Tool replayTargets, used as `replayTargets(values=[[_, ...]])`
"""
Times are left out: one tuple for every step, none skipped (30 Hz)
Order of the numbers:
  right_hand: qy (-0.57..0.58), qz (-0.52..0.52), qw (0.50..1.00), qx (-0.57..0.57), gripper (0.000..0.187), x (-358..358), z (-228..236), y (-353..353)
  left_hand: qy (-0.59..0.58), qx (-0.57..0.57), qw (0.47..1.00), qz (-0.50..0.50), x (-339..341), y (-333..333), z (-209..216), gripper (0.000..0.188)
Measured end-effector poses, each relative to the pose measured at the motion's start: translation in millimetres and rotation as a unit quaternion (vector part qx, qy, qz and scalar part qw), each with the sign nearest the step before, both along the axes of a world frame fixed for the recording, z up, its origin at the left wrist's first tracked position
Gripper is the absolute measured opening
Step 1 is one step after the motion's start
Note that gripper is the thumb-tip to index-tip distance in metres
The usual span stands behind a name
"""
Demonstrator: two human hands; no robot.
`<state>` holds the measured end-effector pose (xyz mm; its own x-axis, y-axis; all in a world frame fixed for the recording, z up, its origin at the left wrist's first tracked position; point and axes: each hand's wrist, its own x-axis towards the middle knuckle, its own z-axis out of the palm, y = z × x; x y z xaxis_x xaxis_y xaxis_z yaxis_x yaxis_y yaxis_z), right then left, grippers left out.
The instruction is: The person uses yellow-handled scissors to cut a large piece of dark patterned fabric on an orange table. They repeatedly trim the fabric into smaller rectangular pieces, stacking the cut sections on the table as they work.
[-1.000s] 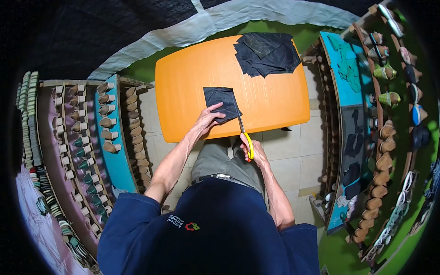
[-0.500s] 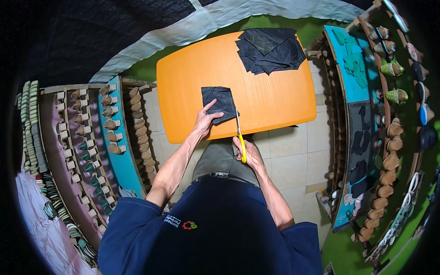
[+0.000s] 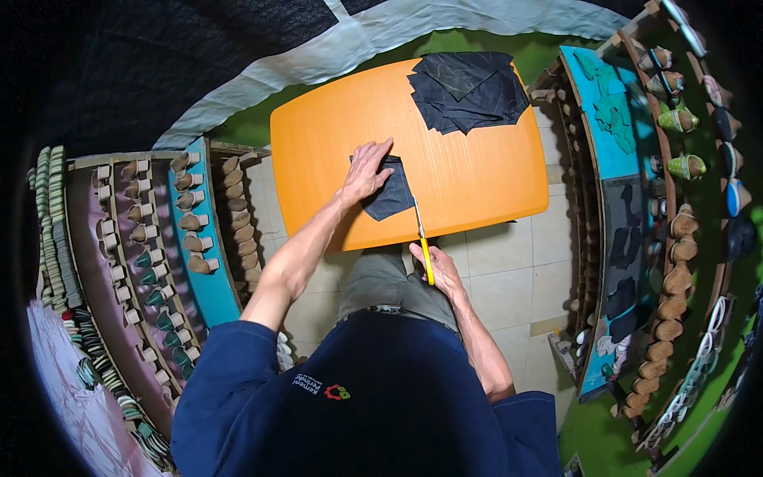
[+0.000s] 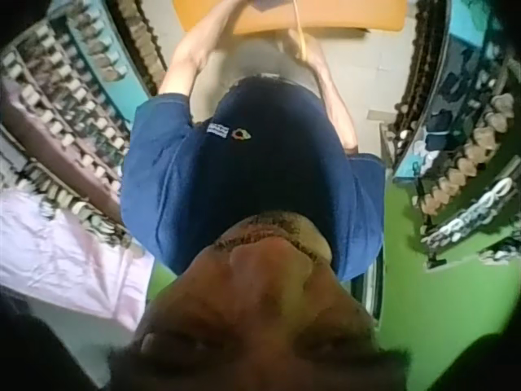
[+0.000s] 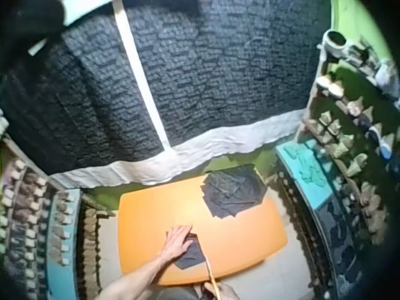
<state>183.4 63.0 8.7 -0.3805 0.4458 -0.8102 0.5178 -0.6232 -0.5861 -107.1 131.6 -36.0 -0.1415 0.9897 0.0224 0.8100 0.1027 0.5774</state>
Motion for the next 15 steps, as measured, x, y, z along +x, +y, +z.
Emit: replayTargets(values=[[-0.004, -0.003, 1.000, 0.001, 0.079, 2, -1, -1, 0.000, -0.048, 0.998, -0.028, -8, 9, 3, 0.030], [-0.003, -0.009, 1.000, 0.002, 0.077, 3, -2, -1, 0.000, -0.096, 0.994, -0.057, -15, 16, 2, 0.031], [-0.002, -0.015, 1.000, 0.004, 0.075, 5, -2, 0, 0.080, -0.062, 0.993, -0.061, -18, 20, 1, 0.030], [0.001, -0.022, 1.000, 0.005, 0.074, 5, -4, -1, -0.017, -0.104, 0.994, -0.011, -21, 24, -1, 0.027], [0.003, -0.039, 0.999, 0.011, 0.070, 6, -5, -2, -0.114, -0.145, 0.982, 0.040, -24, 26, -2, 0.024], [0.005, -0.055, 0.998, 0.017, 0.067, 6, -7, -3, -0.209, -0.183, 0.956, 0.093, -26, 25, -3, 0.022], [0.007, -0.074, 0.997, 0.022, 0.064, 6, -9, -4, -0.318, -0.166, 0.926, 0.117, -25, 23, 2, 0.022], [0.009, -0.119, 0.992, 0.050, 0.060, 5, -9, -6, -0.395, -0.185, 0.888, 0.144, -21, 20, 9, 0.022], [0.011, -0.162, 0.984, 0.079, 0.057, 1, -9, -7, -0.467, -0.202, 0.843, 0.171, -17, 16, 17, 0.022], [0.014, -0.201, 0.974, 0.107, 0.054, -5, -8, -7, -0.536, -0.215, 0.792, 0.201, -16, 9, 21, 0.022], [0.008, -0.233, 0.963, 0.136, 0.049, -9, -7, -5, -0.566, -0.208, 0.768, 0.217, -14, 2, 20, 0.024], [0.019, -0.255, 0.956, 0.146, 0.047, -11, -5, 1, -0.598, -0.200, 0.742, 0.229, -10, -5, 21, 0.024], [0.033, -0.269, 0.949, 0.160, 0.046, -14, -11, 5, -0.627, -0.193, 0.715, 0.240, -7, -13, 23, 0.024], [0.048, -0.282, 0.942, 0.175, 0.045, -18, -12, 11, -0.656, -0.184, 0.687, 0.251, -3, -20, 21, 0.024], [0.071, -0.301, 0.944, 0.112, 0.045, -20, -13, 18, -0.683, -0.153, 0.658, 0.275, 3, -29, 14, 0.023]])
